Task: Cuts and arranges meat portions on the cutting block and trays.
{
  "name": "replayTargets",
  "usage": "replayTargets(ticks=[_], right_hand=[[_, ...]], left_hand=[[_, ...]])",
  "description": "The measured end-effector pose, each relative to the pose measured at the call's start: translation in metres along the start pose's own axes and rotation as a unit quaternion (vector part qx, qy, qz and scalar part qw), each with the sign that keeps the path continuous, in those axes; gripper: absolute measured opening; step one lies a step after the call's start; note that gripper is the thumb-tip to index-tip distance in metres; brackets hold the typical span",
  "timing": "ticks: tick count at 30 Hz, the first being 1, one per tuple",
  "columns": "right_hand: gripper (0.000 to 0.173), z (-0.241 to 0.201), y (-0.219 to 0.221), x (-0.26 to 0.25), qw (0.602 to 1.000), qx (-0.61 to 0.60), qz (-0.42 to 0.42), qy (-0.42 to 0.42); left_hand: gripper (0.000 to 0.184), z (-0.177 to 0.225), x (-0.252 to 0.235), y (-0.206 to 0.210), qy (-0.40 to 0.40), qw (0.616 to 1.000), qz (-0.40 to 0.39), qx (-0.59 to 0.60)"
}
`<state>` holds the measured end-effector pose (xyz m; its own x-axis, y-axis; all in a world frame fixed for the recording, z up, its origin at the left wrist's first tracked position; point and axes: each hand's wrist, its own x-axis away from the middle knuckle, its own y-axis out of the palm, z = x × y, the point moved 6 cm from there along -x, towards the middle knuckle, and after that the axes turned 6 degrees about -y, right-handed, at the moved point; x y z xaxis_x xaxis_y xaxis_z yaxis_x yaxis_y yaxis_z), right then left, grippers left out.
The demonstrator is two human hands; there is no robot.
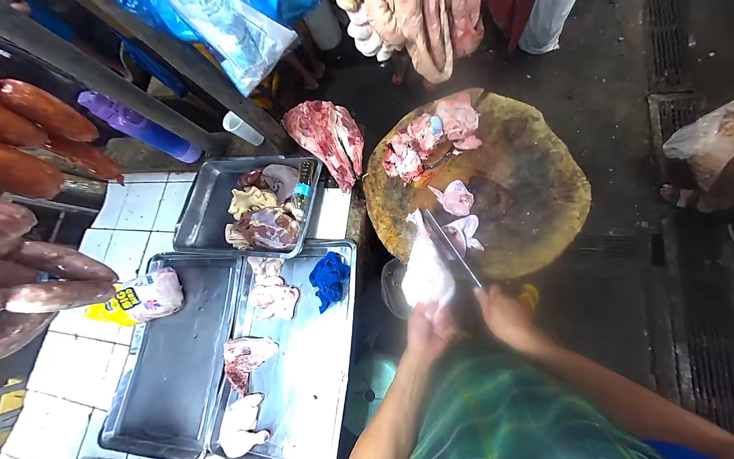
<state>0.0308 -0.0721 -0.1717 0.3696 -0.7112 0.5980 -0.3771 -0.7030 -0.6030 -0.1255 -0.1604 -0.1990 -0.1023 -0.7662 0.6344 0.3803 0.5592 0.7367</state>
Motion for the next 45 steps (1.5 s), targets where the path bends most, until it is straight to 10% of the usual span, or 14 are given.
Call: replayTargets(ticks=[6, 10, 12, 17, 19, 21, 26, 32, 38, 45], right_hand=[[0.076, 0.036, -0.031, -0.007, 0.999, 0.03, 0.012, -0.017], [0.077, 0.052, -0.048, -0.01, 0.999, 0.03, 0.005, -0.017], [0.077, 0.055, -0.059, -0.017, 0.999, 0.029, 0.0, -0.027], [0.075, 0.066, -0.083, -0.048, 0.997, -0.012, -0.041, -0.058], [0.074, 0.071, -0.097, -0.059, 0.996, -0.015, -0.056, -0.062], [0.074, 0.077, -0.109, -0.068, 0.994, -0.024, -0.081, -0.068], [0.071, 0.088, -0.138, -0.078, 0.986, -0.016, -0.132, -0.097], [0.071, 0.085, -0.169, -0.083, 0.975, 0.071, -0.125, -0.167], [0.076, 0.065, -0.193, -0.077, 0.95, 0.192, -0.049, -0.243], [0.077, 0.014, -0.236, -0.09, 0.826, 0.384, -0.014, -0.413]], left_hand=[[0.046, 0.056, 0.041, 0.008, 0.061, 0.984, 0.034, -0.163], [0.037, 0.114, 0.049, 0.049, 0.144, 0.897, 0.143, -0.392], [0.036, 0.133, 0.051, 0.069, 0.185, 0.809, 0.225, -0.51], [0.044, 0.138, 0.047, 0.107, 0.106, 0.418, 0.404, -0.807], [0.042, 0.118, 0.023, 0.102, 0.069, 0.363, 0.411, -0.833], [0.045, 0.098, -0.003, 0.08, 0.049, 0.41, 0.413, -0.812], [0.04, 0.069, -0.024, 0.059, 0.191, 0.682, 0.422, -0.566], [0.043, 0.055, -0.034, 0.047, 0.264, 0.764, 0.488, -0.329], [0.04, 0.039, -0.051, 0.049, 0.109, 0.955, 0.232, -0.147], [0.022, 0.043, -0.06, 0.024, 0.179, 0.974, 0.106, -0.091]])
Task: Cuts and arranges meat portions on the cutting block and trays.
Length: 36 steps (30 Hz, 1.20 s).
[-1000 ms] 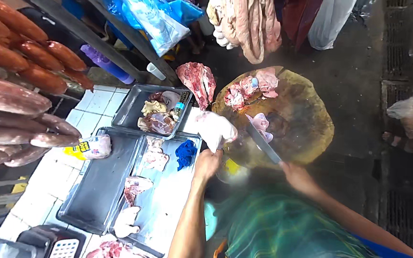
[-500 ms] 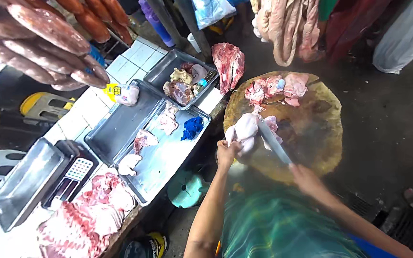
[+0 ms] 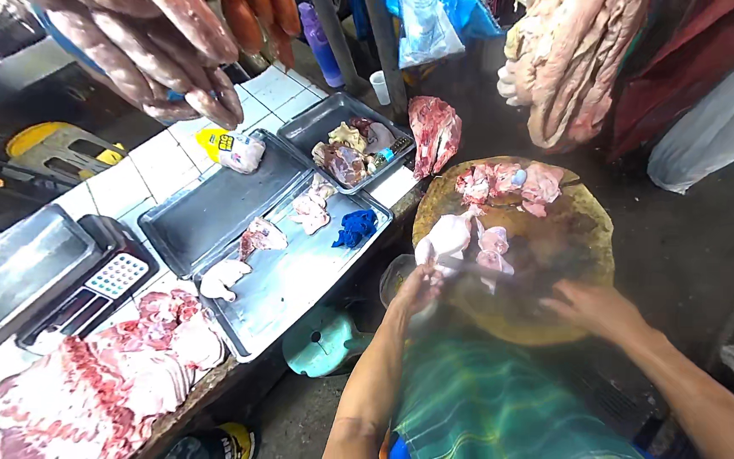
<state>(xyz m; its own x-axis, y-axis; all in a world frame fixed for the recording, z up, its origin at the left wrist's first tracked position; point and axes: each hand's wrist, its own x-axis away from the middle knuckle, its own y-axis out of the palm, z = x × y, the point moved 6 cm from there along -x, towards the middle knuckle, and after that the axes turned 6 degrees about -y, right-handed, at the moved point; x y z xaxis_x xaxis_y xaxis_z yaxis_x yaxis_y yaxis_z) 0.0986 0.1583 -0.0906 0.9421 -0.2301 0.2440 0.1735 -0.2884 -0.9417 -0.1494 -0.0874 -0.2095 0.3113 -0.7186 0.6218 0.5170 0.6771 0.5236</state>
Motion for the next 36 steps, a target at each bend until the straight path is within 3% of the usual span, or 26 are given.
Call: replayTargets(ticks=[6, 10, 14, 17, 22, 25, 28, 30, 34, 36], right_hand=[[0.077, -0.003, -0.037, -0.047, 0.994, 0.071, -0.037, -0.07], [0.077, 0.002, -0.026, -0.066, 0.994, 0.066, -0.059, -0.063], [0.074, -0.01, 0.004, -0.063, 0.998, 0.037, -0.058, 0.008], [0.069, -0.049, 0.028, -0.064, 0.998, 0.01, -0.015, 0.059], [0.069, -0.119, 0.048, -0.128, 0.996, -0.035, -0.03, 0.08], [0.069, -0.116, 0.064, -0.13, 0.991, -0.069, -0.004, 0.115], [0.07, -0.095, 0.083, -0.078, 0.976, -0.127, -0.011, 0.176], [0.072, -0.086, 0.093, -0.036, 0.962, -0.166, -0.012, 0.216], [0.071, -0.095, 0.1, 0.018, 0.928, -0.26, -0.01, 0.266], [0.07, -0.108, 0.095, 0.027, 0.918, -0.283, -0.01, 0.279]], left_hand=[[0.024, -0.009, 0.0, -0.006, -0.002, 1.0, -0.002, -0.006], [0.025, -0.011, 0.001, -0.011, 0.006, 1.0, 0.006, 0.018], [0.025, -0.015, 0.004, -0.011, 0.013, 1.0, 0.012, 0.014], [0.03, -0.019, 0.008, -0.005, 0.015, 0.998, 0.05, -0.045], [0.035, -0.01, 0.018, 0.006, 0.014, 0.979, 0.103, -0.175], [0.036, 0.006, 0.023, -0.011, 0.024, 0.97, 0.113, -0.214], [0.032, 0.028, 0.038, -0.031, 0.031, 0.957, 0.104, -0.27], [0.036, 0.034, 0.042, -0.032, 0.043, 0.91, 0.111, -0.397], [0.048, 0.03, 0.047, 0.005, 0.053, 0.716, 0.133, -0.683], [0.051, 0.019, 0.045, 0.02, 0.052, 0.646, 0.122, -0.751]])
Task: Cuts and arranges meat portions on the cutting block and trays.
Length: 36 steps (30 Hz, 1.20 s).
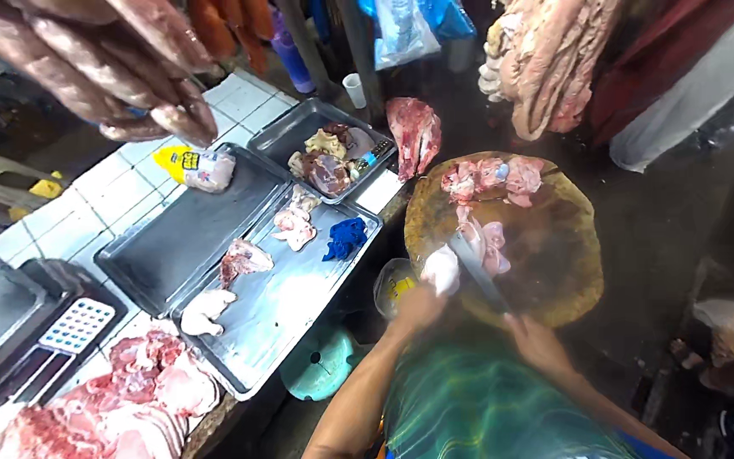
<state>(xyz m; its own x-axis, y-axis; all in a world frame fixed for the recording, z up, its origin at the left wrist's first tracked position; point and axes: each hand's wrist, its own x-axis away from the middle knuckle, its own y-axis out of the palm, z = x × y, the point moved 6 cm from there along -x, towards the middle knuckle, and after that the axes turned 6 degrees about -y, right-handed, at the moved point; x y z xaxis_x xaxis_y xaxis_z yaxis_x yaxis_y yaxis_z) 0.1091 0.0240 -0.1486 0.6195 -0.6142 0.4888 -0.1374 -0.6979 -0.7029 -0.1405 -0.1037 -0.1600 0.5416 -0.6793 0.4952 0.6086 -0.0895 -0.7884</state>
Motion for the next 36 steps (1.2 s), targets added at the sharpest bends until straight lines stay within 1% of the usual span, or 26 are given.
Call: replayTargets(ticks=[3, 5, 6, 7, 9, 10, 11, 12, 13, 14, 15, 16, 17, 19, 21, 22, 23, 24, 25, 26, 28, 30, 31, 33, 35, 36], right_hand=[[0.066, -0.032, -0.01, 0.015, 0.999, -0.028, 0.032, -0.019], [0.06, -0.068, -0.032, 0.019, 0.988, -0.044, 0.112, -0.093], [0.057, -0.088, -0.046, 0.021, 0.973, -0.055, 0.171, -0.146], [0.054, -0.108, -0.058, 0.023, 0.946, -0.067, 0.239, -0.207], [0.048, -0.14, -0.073, 0.02, 0.874, -0.095, 0.355, -0.317], [0.048, -0.152, -0.075, 0.015, 0.842, -0.107, 0.391, -0.356], [0.048, -0.157, -0.07, 0.006, 0.823, -0.114, 0.409, -0.377], [0.049, -0.153, -0.058, -0.006, 0.829, -0.11, 0.402, -0.372], [0.049, -0.139, -0.039, -0.022, 0.865, -0.094, 0.362, -0.335], [0.051, -0.117, -0.014, -0.036, 0.922, -0.062, 0.279, -0.26], [0.058, -0.09, 0.01, -0.048, 0.973, -0.024, 0.162, -0.16], [0.064, -0.069, 0.022, -0.056, 0.994, 0.002, 0.071, -0.081], [0.069, -0.055, 0.024, -0.059, 0.999, 0.029, 0.012, -0.029], [0.073, -0.045, 0.022, -0.051, 0.997, 0.07, -0.039, 0.01], [0.072, -0.042, 0.019, -0.049, 0.995, 0.082, -0.049, 0.012], [0.072, -0.042, 0.016, -0.052, 0.995, 0.084, -0.047, 0.005], [0.071, -0.042, 0.015, -0.054, 0.995, 0.086, -0.048, -0.002], [0.071, -0.04, 0.014, -0.055, 0.995, 0.085, -0.052, -0.008], [0.071, -0.037, 0.012, -0.056, 0.995, 0.081, -0.054, -0.013], [0.071, -0.034, 0.008, -0.059, 0.996, 0.075, -0.055, -0.015], [0.074, -0.024, -0.003, -0.066, 0.997, 0.066, -0.044, -0.015], [0.074, -0.017, -0.013, -0.071, 0.998, 0.06, -0.026, -0.01], [0.073, -0.015, -0.016, -0.07, 0.998, 0.053, -0.016, -0.006], [0.071, -0.014, -0.021, -0.067, 0.999, 0.032, -0.006, 0.003], [0.072, -0.017, -0.025, -0.062, 1.0, 0.008, -0.002, 0.008], [0.071, -0.022, -0.029, -0.057, 1.0, 0.002, 0.005, 0.005]], left_hand=[[0.053, 0.01, 0.002, 0.007, 0.006, 0.999, -0.016, -0.037], [0.055, 0.011, 0.001, 0.007, 0.006, 0.999, -0.023, -0.039], [0.055, 0.01, 0.001, 0.007, 0.005, 0.999, -0.025, -0.041], [0.055, 0.009, 0.001, 0.007, 0.004, 0.999, -0.026, -0.04], [0.055, 0.007, 0.0, 0.006, 0.003, 0.999, -0.027, -0.034], [0.055, 0.006, -0.001, 0.006, 0.004, 0.999, -0.026, -0.028], [0.056, 0.004, -0.003, 0.007, 0.004, 0.999, -0.027, -0.02], [0.055, 0.002, -0.005, 0.007, 0.002, 1.0, -0.03, -0.006], [0.054, -0.001, -0.006, 0.008, 0.0, 0.999, -0.034, 0.014], [0.053, -0.005, -0.006, 0.01, -0.005, 0.998, -0.035, 0.045], [0.051, -0.01, -0.007, 0.011, -0.013, 0.996, -0.034, 0.079], [0.049, -0.012, -0.009, 0.007, -0.023, 0.993, -0.03, 0.111], [0.05, -0.013, -0.012, 0.0, -0.04, 0.99, -0.024, 0.135], [0.053, -0.014, -0.01, -0.012, -0.1, 0.987, -0.019, 0.124], [0.058, -0.018, -0.017, -0.021, -0.146, 0.982, 0.035, 0.113], [0.071, -0.019, -0.026, -0.03, -0.15, 0.978, 0.077, 0.121], [0.087, -0.021, -0.036, -0.038, -0.139, 0.974, 0.124, 0.126], [0.097, -0.021, -0.048, -0.045, -0.112, 0.973, 0.158, 0.125], [0.099, -0.022, -0.063, -0.05, -0.077, 0.975, 0.174, 0.118], [0.092, -0.022, -0.079, -0.056, -0.036, 0.979, 0.171, 0.107], [0.064, -0.022, -0.106, -0.063, 0.011, 0.987, 0.145, 0.068], [0.043, -0.026, -0.114, -0.075, -0.038, 0.992, 0.1, 0.062], [0.041, -0.029, -0.107, -0.08, -0.081, 0.991, 0.067, 0.083], [0.049, -0.041, -0.086, -0.08, -0.159, 0.977, 0.017, 0.141], [0.06, -0.056, -0.068, -0.067, -0.198, 0.961, 0.001, 0.194], [0.061, -0.058, -0.058, -0.061, -0.202, 0.955, 0.005, 0.217]])
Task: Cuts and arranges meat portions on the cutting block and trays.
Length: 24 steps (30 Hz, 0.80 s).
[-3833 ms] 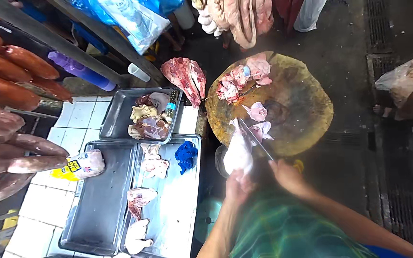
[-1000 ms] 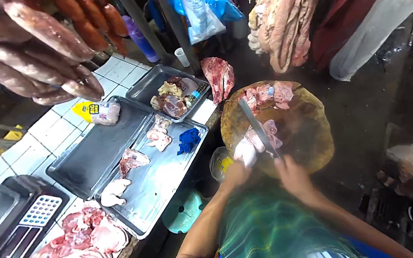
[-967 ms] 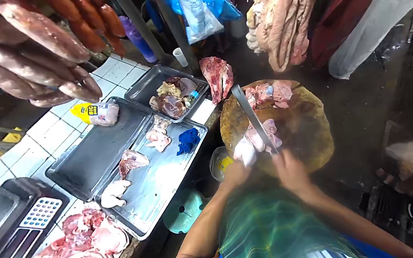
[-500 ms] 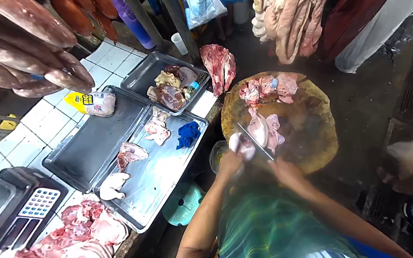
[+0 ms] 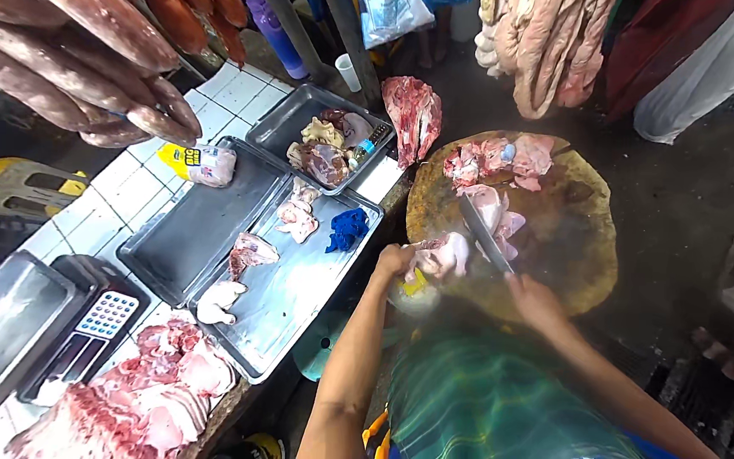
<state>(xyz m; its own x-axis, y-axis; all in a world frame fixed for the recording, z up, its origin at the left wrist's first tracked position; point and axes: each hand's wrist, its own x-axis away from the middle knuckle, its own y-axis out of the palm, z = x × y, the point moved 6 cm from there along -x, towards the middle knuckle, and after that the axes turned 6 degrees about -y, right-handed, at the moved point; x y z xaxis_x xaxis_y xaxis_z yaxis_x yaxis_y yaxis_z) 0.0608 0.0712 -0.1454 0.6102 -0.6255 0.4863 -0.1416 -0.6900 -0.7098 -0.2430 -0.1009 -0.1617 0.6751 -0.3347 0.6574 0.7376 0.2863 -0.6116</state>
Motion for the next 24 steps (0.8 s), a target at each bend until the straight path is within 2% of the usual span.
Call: replayTargets(ticks=[3, 5, 7, 9, 11, 12, 13, 14, 15, 16, 17, 19, 21, 24], right_hand=[[0.066, -0.028, -0.01, 0.018, 0.997, -0.032, 0.04, -0.051], [0.059, -0.054, -0.017, 0.031, 0.982, -0.065, 0.108, -0.144], [0.053, -0.087, -0.028, 0.045, 0.934, -0.112, 0.205, -0.271], [0.053, -0.121, -0.039, 0.057, 0.859, -0.166, 0.287, -0.39], [0.059, -0.146, -0.041, 0.057, 0.797, -0.207, 0.329, -0.463], [0.061, -0.15, -0.034, 0.05, 0.786, -0.215, 0.33, -0.476], [0.061, -0.146, -0.02, 0.039, 0.799, -0.202, 0.316, -0.47], [0.059, -0.134, 0.002, 0.025, 0.84, -0.162, 0.278, -0.436], [0.055, -0.116, 0.027, 0.011, 0.904, -0.096, 0.206, -0.363], [0.057, -0.097, 0.05, -0.003, 0.962, -0.018, 0.09, -0.255], [0.061, -0.082, 0.064, -0.014, 0.986, 0.041, -0.009, -0.16], [0.066, -0.07, 0.074, -0.018, 0.988, 0.105, -0.088, -0.077], [0.069, -0.065, 0.074, -0.011, 0.987, 0.113, -0.095, -0.065], [0.071, -0.051, 0.071, -0.009, 0.988, 0.111, -0.087, -0.067]], left_hand=[[0.05, -0.014, 0.018, 0.01, 0.006, 0.997, 0.007, 0.071], [0.053, -0.023, 0.017, 0.016, -0.001, 0.994, 0.013, 0.106], [0.056, -0.034, 0.011, 0.019, -0.016, 0.992, 0.014, 0.125], [0.06, -0.036, 0.01, 0.018, -0.027, 0.992, 0.012, 0.125], [0.06, -0.034, 0.011, 0.015, -0.03, 0.993, 0.008, 0.116], [0.059, -0.033, 0.011, 0.015, -0.028, 0.993, 0.007, 0.116], [0.058, -0.033, 0.011, 0.014, -0.026, 0.993, 0.004, 0.116], [0.058, -0.033, 0.011, 0.013, -0.028, 0.993, 0.002, 0.114], [0.059, -0.035, 0.011, 0.012, -0.035, 0.994, 0.0, 0.107], [0.061, -0.037, 0.011, 0.012, -0.045, 0.994, -0.004, 0.101], [0.061, -0.039, 0.009, 0.013, -0.055, 0.993, -0.008, 0.1], [0.064, -0.045, 0.002, 0.016, -0.053, 0.993, -0.021, 0.108], [0.056, -0.052, -0.014, 0.026, -0.025, 0.992, -0.048, 0.117], [0.056, -0.058, -0.03, 0.041, 0.014, 0.982, -0.117, 0.149]])
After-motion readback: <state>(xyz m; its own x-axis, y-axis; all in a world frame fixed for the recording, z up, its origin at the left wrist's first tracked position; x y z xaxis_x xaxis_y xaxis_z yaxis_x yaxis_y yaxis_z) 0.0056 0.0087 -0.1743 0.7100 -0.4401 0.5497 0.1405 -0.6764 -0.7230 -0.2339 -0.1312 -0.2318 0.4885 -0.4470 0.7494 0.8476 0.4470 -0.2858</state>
